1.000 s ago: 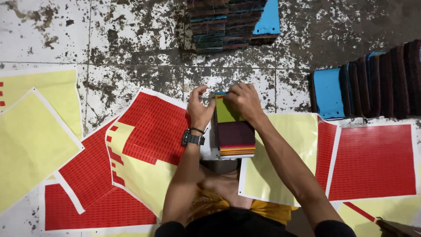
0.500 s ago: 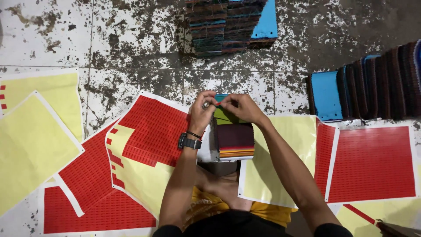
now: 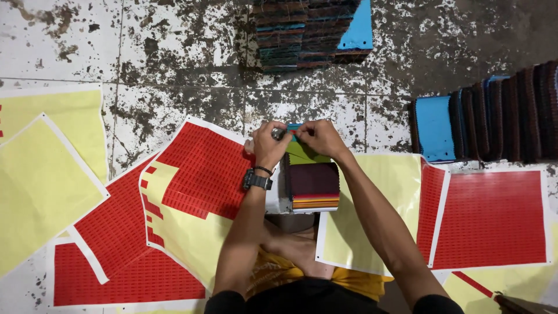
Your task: The person sits on the floor and assembles notebooks by hand. They pick up small red paper strips and place them onto the spine of a stack of colorful papers, pressing them down to secure the binding. The person repeats this process for multiple notebook stacks.
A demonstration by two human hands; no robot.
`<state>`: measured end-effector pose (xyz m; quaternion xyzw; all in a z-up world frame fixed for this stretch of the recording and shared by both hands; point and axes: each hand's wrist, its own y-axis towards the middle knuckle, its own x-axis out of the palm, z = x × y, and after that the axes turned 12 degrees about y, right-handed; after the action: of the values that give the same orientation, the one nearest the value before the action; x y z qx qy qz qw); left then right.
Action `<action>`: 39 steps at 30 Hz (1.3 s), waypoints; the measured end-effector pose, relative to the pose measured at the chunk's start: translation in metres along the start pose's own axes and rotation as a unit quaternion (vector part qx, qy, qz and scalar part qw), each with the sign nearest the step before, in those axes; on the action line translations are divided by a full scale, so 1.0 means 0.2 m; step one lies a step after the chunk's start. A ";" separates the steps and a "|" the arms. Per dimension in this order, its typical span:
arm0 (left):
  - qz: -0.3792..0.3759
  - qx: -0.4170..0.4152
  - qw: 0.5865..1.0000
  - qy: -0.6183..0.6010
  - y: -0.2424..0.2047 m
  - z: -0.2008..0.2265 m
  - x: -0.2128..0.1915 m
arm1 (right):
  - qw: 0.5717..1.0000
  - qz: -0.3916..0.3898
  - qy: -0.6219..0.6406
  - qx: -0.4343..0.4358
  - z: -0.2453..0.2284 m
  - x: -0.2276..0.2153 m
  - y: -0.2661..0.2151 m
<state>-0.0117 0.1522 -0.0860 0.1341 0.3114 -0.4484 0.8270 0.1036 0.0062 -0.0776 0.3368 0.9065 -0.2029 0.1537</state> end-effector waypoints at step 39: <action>0.043 0.009 0.999 0.004 0.04 -0.13 0.07 | 0.999 -0.019 -0.009 -0.030 -0.06 -0.06 -0.07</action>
<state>-0.0094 0.1606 -0.1156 0.1571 0.3045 -0.4146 0.8430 0.1003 -0.0040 -0.0587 0.3129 0.9171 -0.1815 0.1678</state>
